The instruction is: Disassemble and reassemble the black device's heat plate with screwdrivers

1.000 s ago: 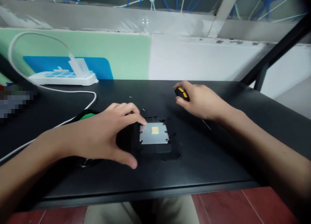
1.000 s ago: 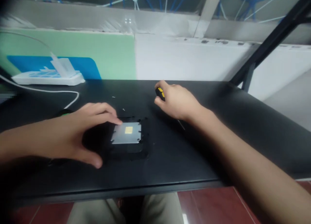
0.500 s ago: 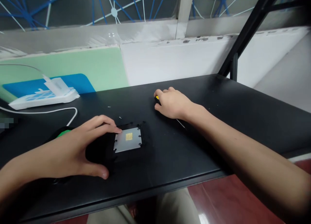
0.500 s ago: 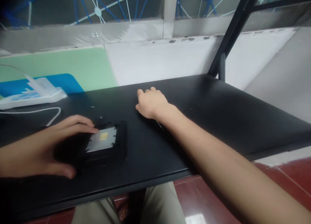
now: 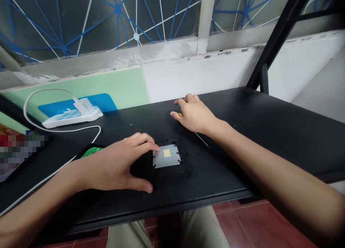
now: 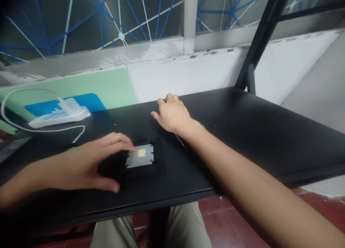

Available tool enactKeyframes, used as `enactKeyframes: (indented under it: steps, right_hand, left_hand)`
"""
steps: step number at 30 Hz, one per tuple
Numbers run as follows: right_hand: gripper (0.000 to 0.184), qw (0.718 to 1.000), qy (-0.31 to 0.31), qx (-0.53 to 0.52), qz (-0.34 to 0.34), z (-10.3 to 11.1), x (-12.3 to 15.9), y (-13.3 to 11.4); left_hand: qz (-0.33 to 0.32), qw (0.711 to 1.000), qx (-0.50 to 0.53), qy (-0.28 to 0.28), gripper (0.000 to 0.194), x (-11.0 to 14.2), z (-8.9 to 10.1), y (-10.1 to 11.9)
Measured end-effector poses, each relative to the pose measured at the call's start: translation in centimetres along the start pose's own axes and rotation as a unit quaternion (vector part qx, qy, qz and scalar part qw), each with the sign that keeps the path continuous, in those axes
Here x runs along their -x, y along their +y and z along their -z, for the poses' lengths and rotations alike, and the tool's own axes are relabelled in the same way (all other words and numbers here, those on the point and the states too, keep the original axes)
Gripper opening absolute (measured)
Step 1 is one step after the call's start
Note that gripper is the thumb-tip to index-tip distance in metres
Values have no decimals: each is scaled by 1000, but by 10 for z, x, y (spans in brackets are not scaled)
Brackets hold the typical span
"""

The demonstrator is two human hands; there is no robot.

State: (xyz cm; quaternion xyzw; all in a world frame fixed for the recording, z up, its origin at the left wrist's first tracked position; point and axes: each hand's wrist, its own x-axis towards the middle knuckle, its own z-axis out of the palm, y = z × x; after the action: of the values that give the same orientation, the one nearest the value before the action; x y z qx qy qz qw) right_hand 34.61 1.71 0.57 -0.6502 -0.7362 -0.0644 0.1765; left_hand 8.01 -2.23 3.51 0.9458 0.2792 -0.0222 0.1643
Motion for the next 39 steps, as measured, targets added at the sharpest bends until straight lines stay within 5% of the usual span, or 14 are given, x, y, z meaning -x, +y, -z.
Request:
enactKeyframes:
  steps: [6, 9, 19, 25, 39]
  right_hand:
    - [55, 999, 7, -23, 22, -2, 1, 0]
    - [55, 999, 6, -32, 24, -4, 0, 1]
    - [56, 997, -7, -72, 36, -6, -1, 0]
    - [53, 995, -8, -92, 46, -17, -3, 6]
    - [50, 994, 17, -109, 19, -17, -5, 10]
  left_hand:
    - [-29, 999, -33, 0, 68, -26, -5, 22]
    - [-33, 999, -26, 15, 79, -19, -3, 21]
    - [168, 974, -85, 122, 76, 97, 8, -38]
    - [198, 969, -88, 118, 98, 135, 0, -54]
    - [167, 979, -62, 98, 99, 125, -3, -75]
